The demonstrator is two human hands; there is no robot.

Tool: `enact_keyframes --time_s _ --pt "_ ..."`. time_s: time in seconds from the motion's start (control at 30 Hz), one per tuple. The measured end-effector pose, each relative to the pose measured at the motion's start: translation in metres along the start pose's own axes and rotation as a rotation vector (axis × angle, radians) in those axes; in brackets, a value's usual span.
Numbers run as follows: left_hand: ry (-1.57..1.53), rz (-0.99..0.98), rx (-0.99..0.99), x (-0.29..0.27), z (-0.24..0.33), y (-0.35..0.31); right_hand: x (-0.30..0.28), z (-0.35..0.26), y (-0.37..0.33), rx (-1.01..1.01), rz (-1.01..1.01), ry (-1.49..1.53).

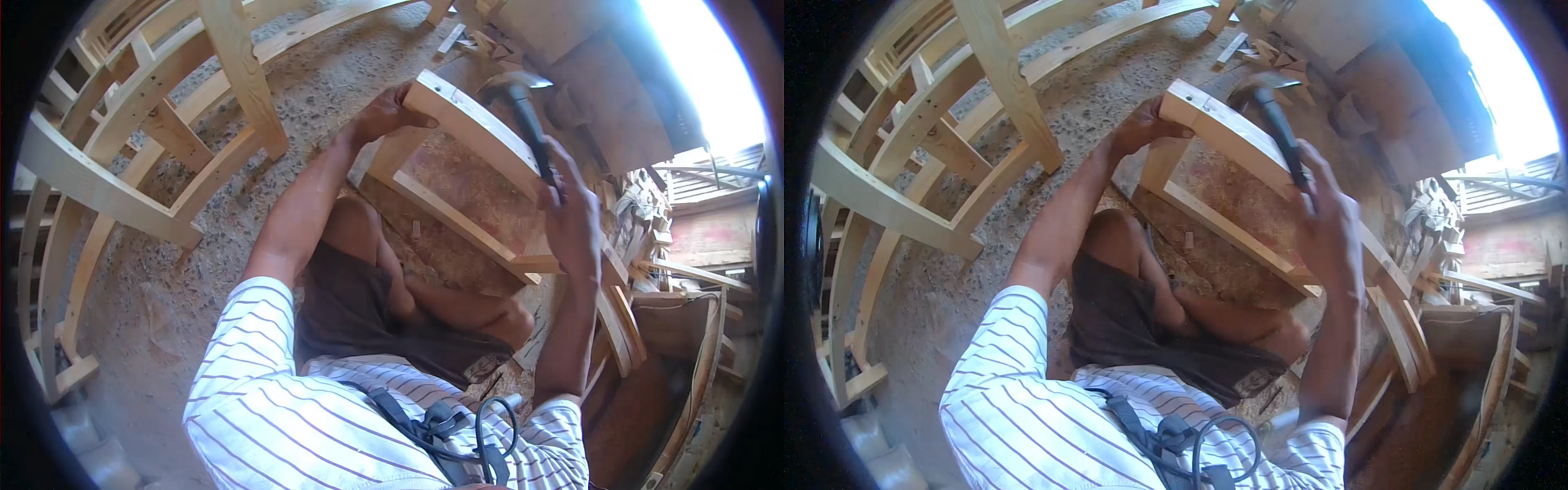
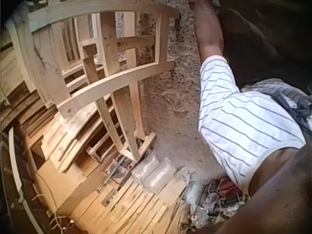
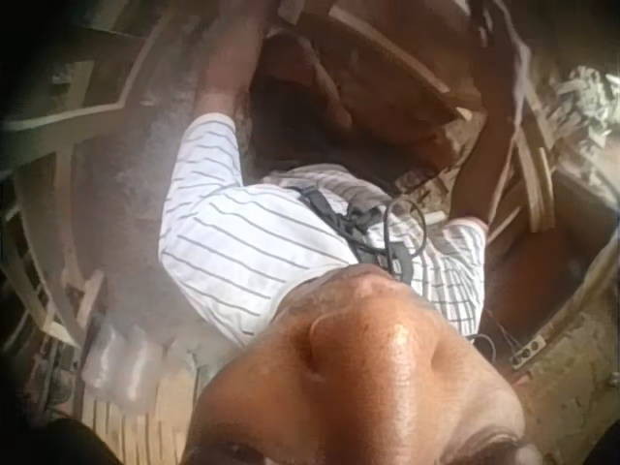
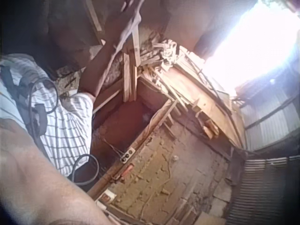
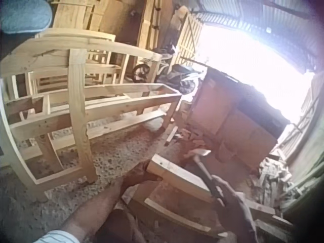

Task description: Assembling a wooden furniture frame by applying wood glue to joints and hammering nails to secure them.

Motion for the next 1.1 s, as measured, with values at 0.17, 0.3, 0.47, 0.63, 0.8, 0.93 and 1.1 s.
enact_keyframes --time_s 0.17,0.3,0.47,0.63,0.8,0.93,1.1 --pt "0.188 -0.072 0.001 0.015 0.002 0.015 -0.02 0.046 -0.066 0.517 0.192 0.46" --pt "0.069 -0.024 -0.065 0.007 0.011 0.008 0.024 0.068 -0.14 0.718 -0.18 0.666" --pt "0.218 -0.049 -0.013 0.023 0.023 0.004 0.133 0.133 -0.253 0.864 -0.405 0.263" --pt "0.118 0.053 0.001 0.029 0.023 -0.001 0.169 0.163 -0.283 0.593 -0.249 0.29" --pt "-0.01 0.182 0.013 0.017 0.035 -0.027 0.061 0.155 -0.197 0.911 0.393 0.914" --pt "0.215 0.25 0.024 0.037 0.063 -0.046 -0.012 0.181 -0.14 0.816 0.756 1.576" --pt "0.197 0.357 0.108 0.074 0.105 -0.084 -0.017 0.201 -0.137 0.998 0.86 1.602"
Point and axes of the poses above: each hand's wrist, its own y-axis towards the middle knuckle, its own x-axis out of the palm, z = x × y, the point moved 7 cm from there along y, towards the middle knuckle, and after that the axes turned 13 degrees about z, right-handed, at the moved point
